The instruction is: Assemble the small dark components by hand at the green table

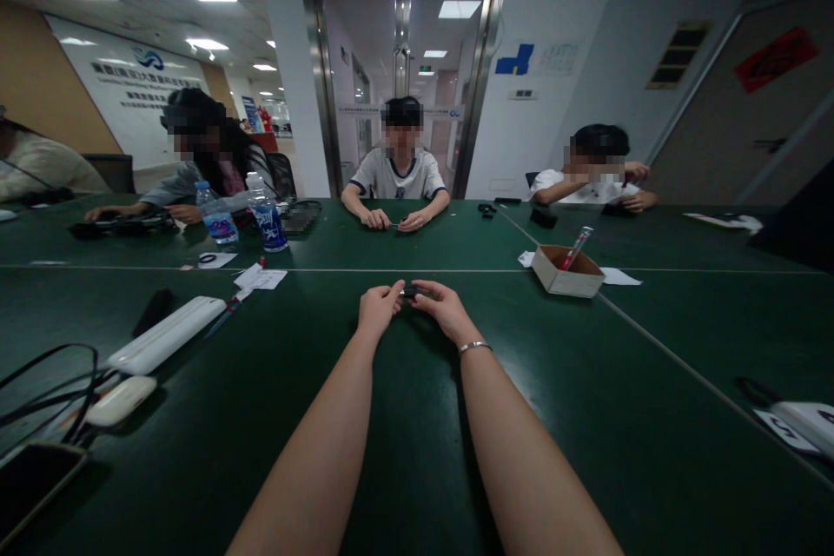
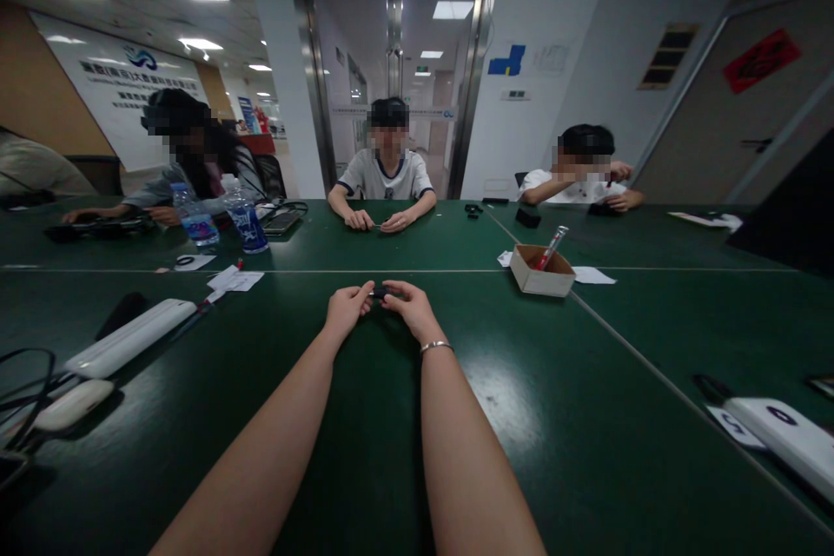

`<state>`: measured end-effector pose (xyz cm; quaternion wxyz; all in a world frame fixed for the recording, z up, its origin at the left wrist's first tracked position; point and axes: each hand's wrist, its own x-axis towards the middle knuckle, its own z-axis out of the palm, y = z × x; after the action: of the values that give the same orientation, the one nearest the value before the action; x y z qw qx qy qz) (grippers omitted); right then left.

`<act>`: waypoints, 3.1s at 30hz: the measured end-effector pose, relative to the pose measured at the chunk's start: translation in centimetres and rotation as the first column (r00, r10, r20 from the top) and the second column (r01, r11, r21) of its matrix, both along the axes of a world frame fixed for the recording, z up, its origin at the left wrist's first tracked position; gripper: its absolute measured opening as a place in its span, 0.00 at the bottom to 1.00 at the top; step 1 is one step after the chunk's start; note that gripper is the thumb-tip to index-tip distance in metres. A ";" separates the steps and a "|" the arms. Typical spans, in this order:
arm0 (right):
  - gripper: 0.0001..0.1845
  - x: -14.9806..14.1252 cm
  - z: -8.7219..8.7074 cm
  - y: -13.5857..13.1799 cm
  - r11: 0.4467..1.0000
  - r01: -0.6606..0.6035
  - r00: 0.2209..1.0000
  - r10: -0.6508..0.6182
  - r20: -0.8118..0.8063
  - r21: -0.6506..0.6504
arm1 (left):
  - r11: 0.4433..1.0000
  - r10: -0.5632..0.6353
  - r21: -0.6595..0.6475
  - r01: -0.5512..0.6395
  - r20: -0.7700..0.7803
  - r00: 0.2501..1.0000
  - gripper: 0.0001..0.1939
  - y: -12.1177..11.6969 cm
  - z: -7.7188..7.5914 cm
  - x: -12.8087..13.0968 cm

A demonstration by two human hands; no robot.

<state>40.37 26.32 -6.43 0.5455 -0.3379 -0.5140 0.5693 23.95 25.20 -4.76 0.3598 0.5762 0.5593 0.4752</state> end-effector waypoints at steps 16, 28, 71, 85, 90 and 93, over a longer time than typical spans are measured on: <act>0.24 -0.1 0.6 -0.3 0.998 0.030 0.998 -0.033 0.060 0.057 | 0.990 0.123 -0.051 -0.133 -0.165 0.979 0.31 -0.8 1.3 0.0; 0.24 -0.1 1.0 -0.4 0.999 -0.011 0.999 0.008 -0.047 -0.051 | 0.988 0.124 -0.078 -0.136 -0.144 0.982 0.30 -0.8 1.3 0.0; 0.18 -0.1 1.2 -0.5 0.992 0.003 0.994 -0.017 -0.109 -0.129 | 0.997 -0.076 0.006 0.076 0.196 0.978 0.15 -0.1 0.6 -0.1; 0.16 -0.1 1.4 -0.5 0.993 0.004 0.996 -0.015 -0.086 -0.122 | 0.990 -0.096 0.114 0.080 0.150 0.984 0.14 0.2 -0.1 -0.2; 0.15 -0.1 1.5 -0.7 0.991 0.007 0.995 -0.021 -0.098 -0.137 | 0.992 -0.086 0.107 0.068 0.180 0.980 0.18 0.3 -0.1 -0.3; 0.15 -0.1 1.5 -0.8 0.991 0.003 0.994 -0.017 -0.105 -0.136 | 0.991 -0.088 0.114 0.068 0.173 0.981 0.18 0.1 0.2 -0.3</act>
<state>40.23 25.55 -4.89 0.5507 -0.3460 -0.4428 0.6172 23.64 25.30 -4.54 0.3950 0.5714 0.4754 0.5399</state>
